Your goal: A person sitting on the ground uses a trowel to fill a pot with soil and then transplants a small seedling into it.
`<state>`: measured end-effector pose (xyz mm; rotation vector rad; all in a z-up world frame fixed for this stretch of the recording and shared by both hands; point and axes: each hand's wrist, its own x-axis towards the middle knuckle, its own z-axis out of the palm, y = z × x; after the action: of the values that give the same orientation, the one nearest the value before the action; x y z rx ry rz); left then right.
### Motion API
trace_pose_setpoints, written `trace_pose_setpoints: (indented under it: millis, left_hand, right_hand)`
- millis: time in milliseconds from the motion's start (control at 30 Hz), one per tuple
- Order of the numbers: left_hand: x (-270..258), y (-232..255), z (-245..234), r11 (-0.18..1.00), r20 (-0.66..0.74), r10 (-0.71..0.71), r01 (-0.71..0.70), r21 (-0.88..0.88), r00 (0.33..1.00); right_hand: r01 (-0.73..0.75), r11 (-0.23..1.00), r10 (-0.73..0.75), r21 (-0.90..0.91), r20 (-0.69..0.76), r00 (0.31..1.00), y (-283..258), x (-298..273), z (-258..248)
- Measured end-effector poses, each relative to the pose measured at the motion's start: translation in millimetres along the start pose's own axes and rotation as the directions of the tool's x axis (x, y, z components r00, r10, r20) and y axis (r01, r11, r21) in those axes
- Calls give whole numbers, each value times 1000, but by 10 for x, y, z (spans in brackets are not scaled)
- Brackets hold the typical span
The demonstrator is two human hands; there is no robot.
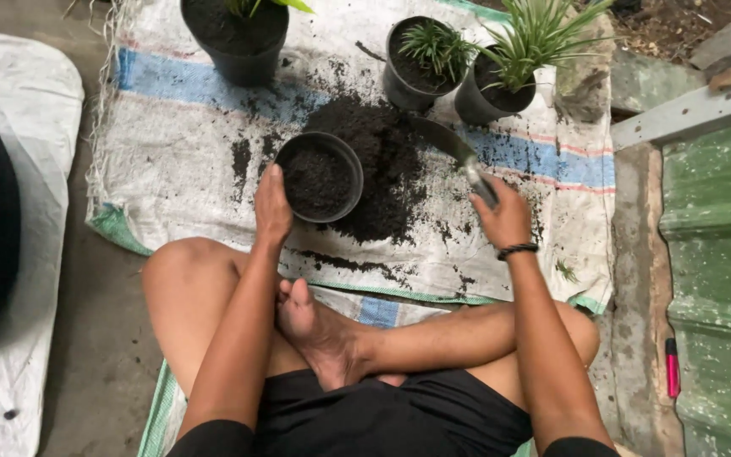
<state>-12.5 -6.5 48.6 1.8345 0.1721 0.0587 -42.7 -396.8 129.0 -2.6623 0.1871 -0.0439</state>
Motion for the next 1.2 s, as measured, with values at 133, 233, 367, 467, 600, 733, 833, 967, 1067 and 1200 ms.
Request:
trace_pose_setpoints:
  millis: [133, 233, 367, 467, 600, 733, 833, 967, 1067, 1200]
  left_hand:
    - [0, -18, -36, 1000, 8, -3, 3, -11, 1000]
    - [33, -198, -6, 1000, 10, 2, -2, 30, 1000]
    - [-10, 1, -22, 1000, -10, 15, -15, -8, 1000]
    - [4, 9, -30, 999, -23, 31, -31, -15, 999]
    - [-37, 143, -36, 1000, -17, 23, -23, 0, 1000]
    - [-8, -7, 4, 1000, -21, 18, -17, 13, 1000]
    - [-15, 54, 5, 1000, -19, 18, -18, -11, 1000]
    - [10, -11, -6, 1000, -26, 9, -10, -14, 1000]
    - [3, -32, -11, 1000, -22, 8, -8, -19, 1000]
    - [-11, 15, -31, 998, -17, 66, -66, -20, 998]
  right_hand:
    - [55, 993, -64, -106, -83, 995, 214, 409, 636]
    - [77, 984, -94, -161, -97, 991, 155, 564, 894]
    - [68, 994, -70, -90, -21, 997, 153, 520, 1074]
    - [57, 998, -55, -15, 69, 996, 156, 241, 1046]
    - [-86, 996, 79, 32, 178, 981, 34, -217, 594]
    - [-265, 955, 246, 135, 143, 959, 281, -294, 568]
    - [-388, 882, 384, 268, 71, 921, 429, -260, 814]
    - [-566, 681, 544, 464, 196, 816, -27, -405, 1201]
    - [-603, 547, 518, 580, 331, 789, -481, -540, 1492]
    - [-577, 355, 429, 736, 420, 800, -502, -471, 1571]
